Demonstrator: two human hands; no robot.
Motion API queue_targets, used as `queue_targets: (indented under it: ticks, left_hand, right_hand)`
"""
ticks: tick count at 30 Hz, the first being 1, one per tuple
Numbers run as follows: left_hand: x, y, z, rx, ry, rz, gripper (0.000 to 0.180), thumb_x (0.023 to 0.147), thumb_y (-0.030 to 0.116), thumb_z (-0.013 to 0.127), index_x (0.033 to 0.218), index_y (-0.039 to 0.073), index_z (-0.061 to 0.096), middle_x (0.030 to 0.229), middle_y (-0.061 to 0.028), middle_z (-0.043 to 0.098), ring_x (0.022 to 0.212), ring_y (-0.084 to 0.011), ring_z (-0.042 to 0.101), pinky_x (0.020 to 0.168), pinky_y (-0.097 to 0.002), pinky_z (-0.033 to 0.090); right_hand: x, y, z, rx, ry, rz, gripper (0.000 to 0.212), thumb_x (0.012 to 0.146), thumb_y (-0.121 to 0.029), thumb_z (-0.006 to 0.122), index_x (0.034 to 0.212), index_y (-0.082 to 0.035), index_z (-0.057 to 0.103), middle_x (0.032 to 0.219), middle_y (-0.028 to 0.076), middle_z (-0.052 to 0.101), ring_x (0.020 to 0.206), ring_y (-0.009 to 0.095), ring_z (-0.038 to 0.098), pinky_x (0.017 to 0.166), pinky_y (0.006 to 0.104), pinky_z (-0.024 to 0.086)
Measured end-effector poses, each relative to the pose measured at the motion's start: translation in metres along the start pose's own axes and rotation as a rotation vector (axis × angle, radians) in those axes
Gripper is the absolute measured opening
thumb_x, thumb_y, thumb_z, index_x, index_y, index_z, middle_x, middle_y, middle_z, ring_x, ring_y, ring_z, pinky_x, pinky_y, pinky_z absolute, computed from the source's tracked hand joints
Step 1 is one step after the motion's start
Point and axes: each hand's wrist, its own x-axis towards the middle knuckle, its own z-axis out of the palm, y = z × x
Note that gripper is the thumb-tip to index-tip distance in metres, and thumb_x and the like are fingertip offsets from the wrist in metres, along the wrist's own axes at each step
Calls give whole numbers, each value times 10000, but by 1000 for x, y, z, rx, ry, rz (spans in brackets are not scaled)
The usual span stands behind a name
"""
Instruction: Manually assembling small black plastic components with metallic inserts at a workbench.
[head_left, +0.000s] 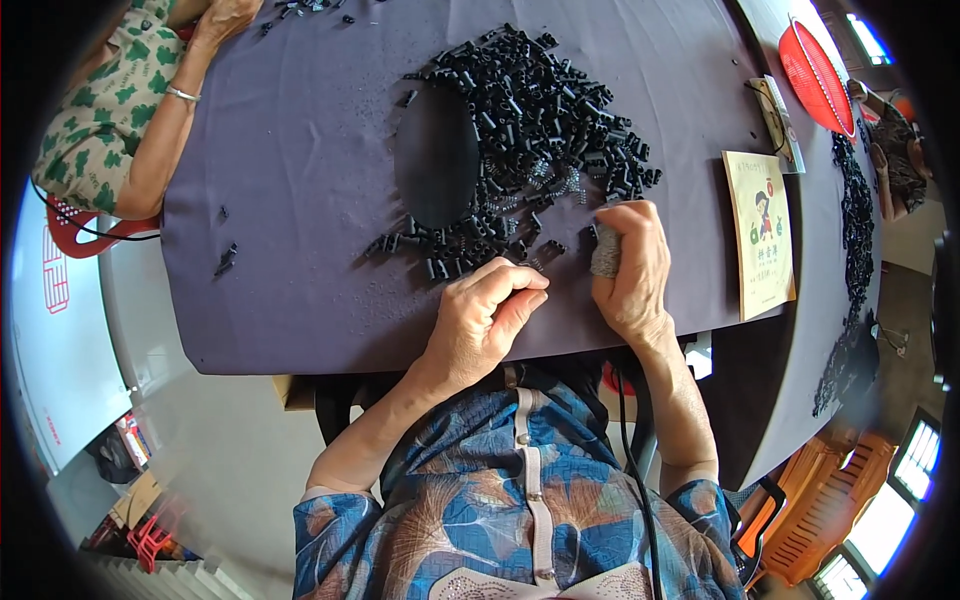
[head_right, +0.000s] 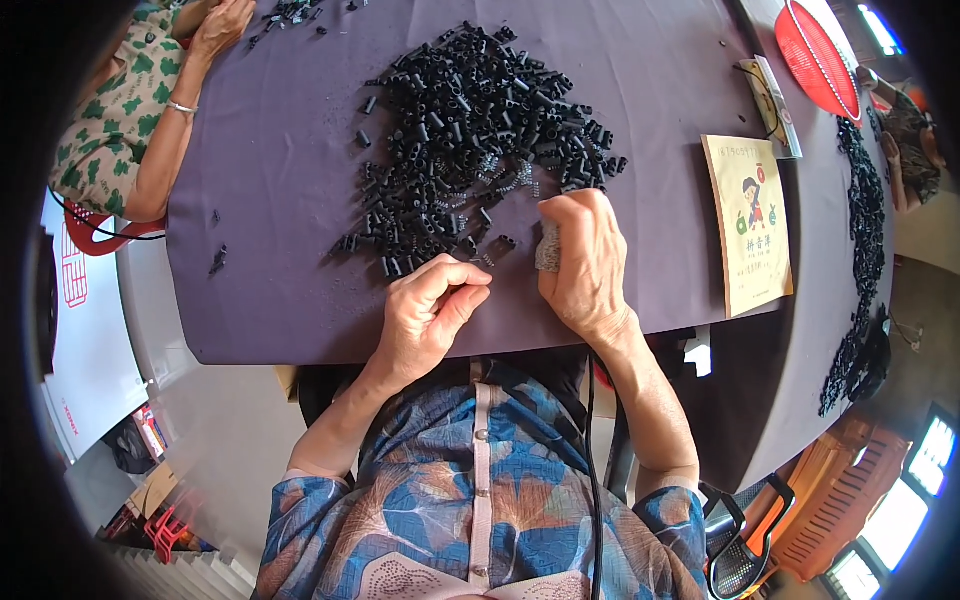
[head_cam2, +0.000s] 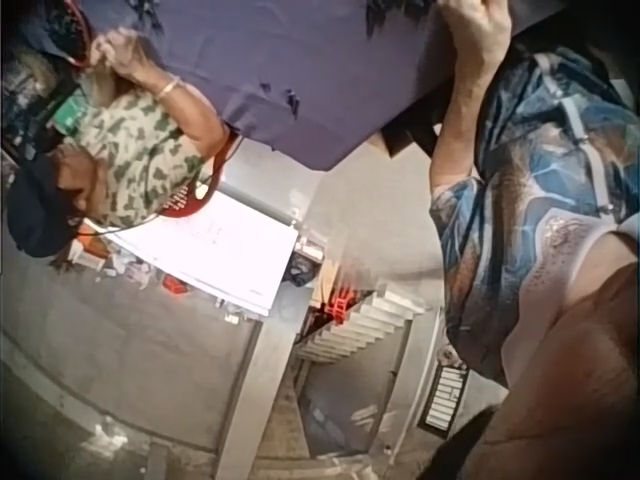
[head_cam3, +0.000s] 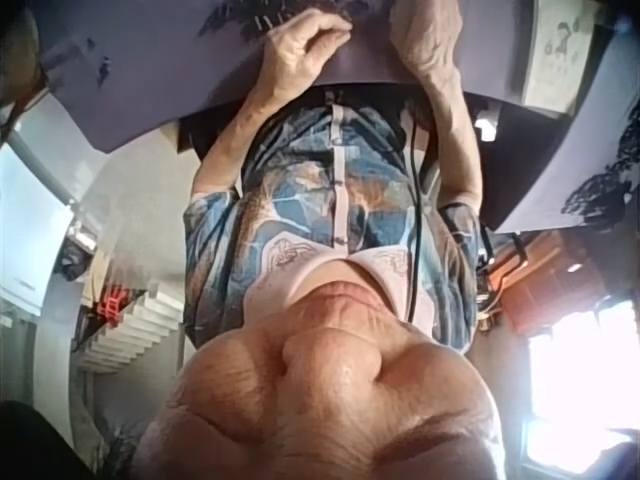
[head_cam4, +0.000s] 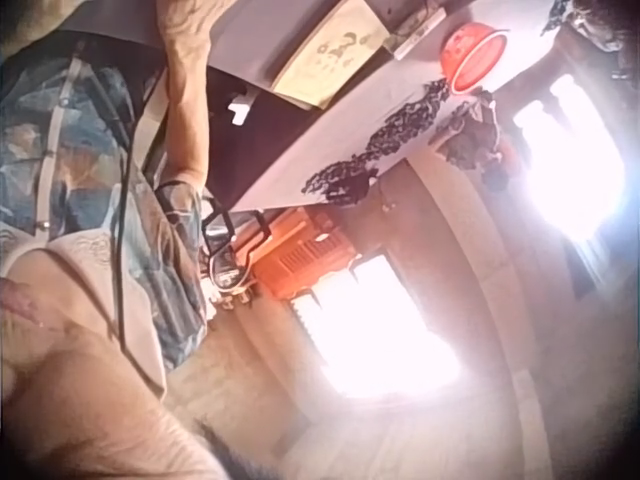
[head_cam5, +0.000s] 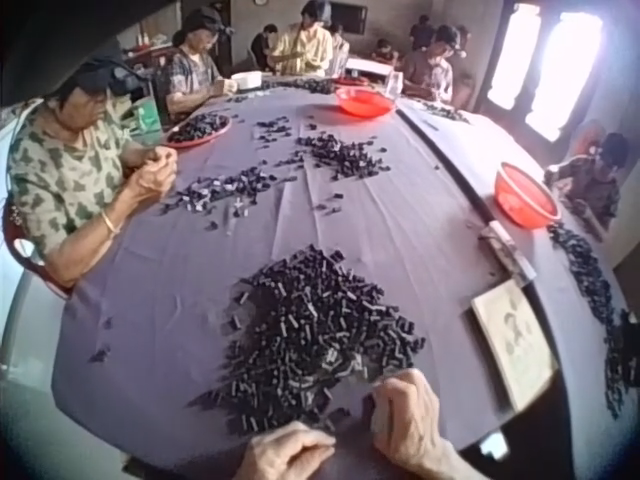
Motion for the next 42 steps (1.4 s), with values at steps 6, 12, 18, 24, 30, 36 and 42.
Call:
queue_targets:
  ticks: [6,12,18,24,30,36,42]
  left_hand:
    - [-4,-1,2,-24,38,-41,108,821,-21,658,917,11,621,801,-91,624,672,-186,634,579,-272,484]
    - [-3,0,2,0,42,-27,123,818,-20,663,930,10,620,801,-90,624,676,-188,635,586,-273,488]
    - [-4,0,2,3,49,-31,126,817,-19,664,931,13,621,797,-91,619,674,-192,628,589,-279,484]
    - [-5,0,2,14,69,-1,126,817,-17,666,931,13,619,799,-91,619,678,-194,624,592,-280,480]
    - [-8,-2,5,-115,106,-141,112,851,28,664,945,12,605,773,-49,629,639,-119,584,572,-246,469]
    - [-3,2,1,-332,114,-294,90,902,96,637,952,26,610,730,6,627,571,-16,481,515,-173,411]
    - [0,5,3,-450,87,-360,98,916,121,626,946,28,628,725,5,629,565,-2,461,502,-159,386]
  right_hand:
    - [3,-8,-5,-69,-117,-1,395,669,17,625,1046,-47,528,858,84,640,767,282,644,610,362,506]
    - [-5,-18,-5,-134,-254,-4,409,655,-34,677,1039,-82,548,778,59,628,712,236,637,580,340,499]
    - [-4,-22,3,-239,-335,35,339,675,-67,660,983,-79,519,743,44,576,678,228,605,560,346,475]
    - [-2,-18,6,-297,-309,-55,238,713,-80,624,916,-82,500,771,54,515,712,228,561,578,348,475]
    - [0,-23,7,-228,-212,-45,300,637,-10,638,923,-73,574,958,65,546,840,245,585,640,334,508]
    - [-4,-20,1,1,-145,-70,432,561,75,595,975,-48,603,956,93,601,828,283,612,664,351,517]
    - [-8,-36,3,278,-137,-7,446,589,171,537,985,-27,596,918,127,607,827,323,622,678,362,522]
